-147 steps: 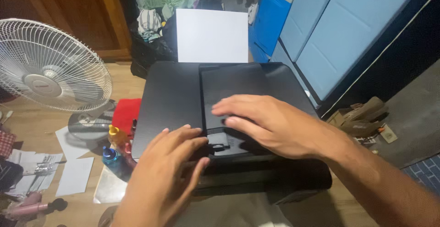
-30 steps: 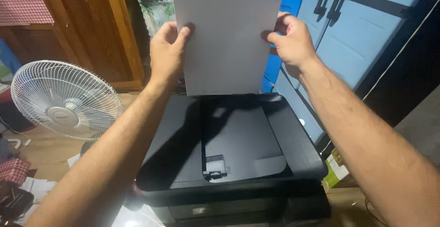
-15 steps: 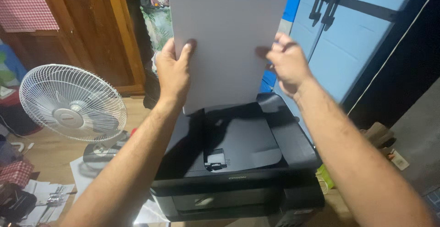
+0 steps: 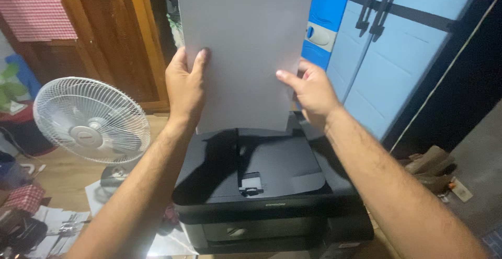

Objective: The person loads a sheet of paper into the printer's input tray, opens the scanner lid, and places the paper on the scanner glass. They then open the ink tank cover and use a refill bottle to add ink to the black ink tank.

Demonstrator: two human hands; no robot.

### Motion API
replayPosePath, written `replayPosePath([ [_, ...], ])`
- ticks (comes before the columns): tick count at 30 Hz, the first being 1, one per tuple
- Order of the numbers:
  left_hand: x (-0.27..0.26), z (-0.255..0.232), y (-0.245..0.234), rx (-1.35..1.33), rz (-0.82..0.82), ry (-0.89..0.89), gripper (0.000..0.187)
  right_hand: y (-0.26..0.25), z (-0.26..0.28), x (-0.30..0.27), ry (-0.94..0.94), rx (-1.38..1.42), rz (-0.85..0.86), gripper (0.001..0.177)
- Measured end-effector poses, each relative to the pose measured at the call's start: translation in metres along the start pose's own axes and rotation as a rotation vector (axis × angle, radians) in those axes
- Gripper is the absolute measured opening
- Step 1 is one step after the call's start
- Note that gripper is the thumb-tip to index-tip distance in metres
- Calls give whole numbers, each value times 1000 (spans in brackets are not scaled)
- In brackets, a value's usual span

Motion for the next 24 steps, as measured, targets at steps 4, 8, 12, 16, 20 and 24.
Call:
replayPosePath([
  [4, -12, 1, -22, 179, -61, -46, 21, 20, -22, -11, 95, 59, 7, 32],
  [8, -22, 2, -27, 162, -77, -43, 20, 30, -29, -9, 87, 180, 50, 32],
  [12, -27, -2, -27, 143, -51, -18, 21, 29, -33, -10, 54, 124, 37, 34],
  [16, -32, -4, -25, 150, -39, -22, 26, 34, -42, -16, 128, 78, 36, 32],
  [20, -39, -2, -32, 167, -68, -37, 24, 38, -38, -19, 122, 111, 61, 33],
  [24, -46, 2, -35, 174, -52, -74, 26, 38, -44, -21, 193, 81, 17, 35],
])
Point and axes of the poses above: each hand's wrist, its own x-axis towards the middle knuckle, its own y-axis out of the palm, z = x × y, the point moved 10 cm from there along x, towards the middle knuckle
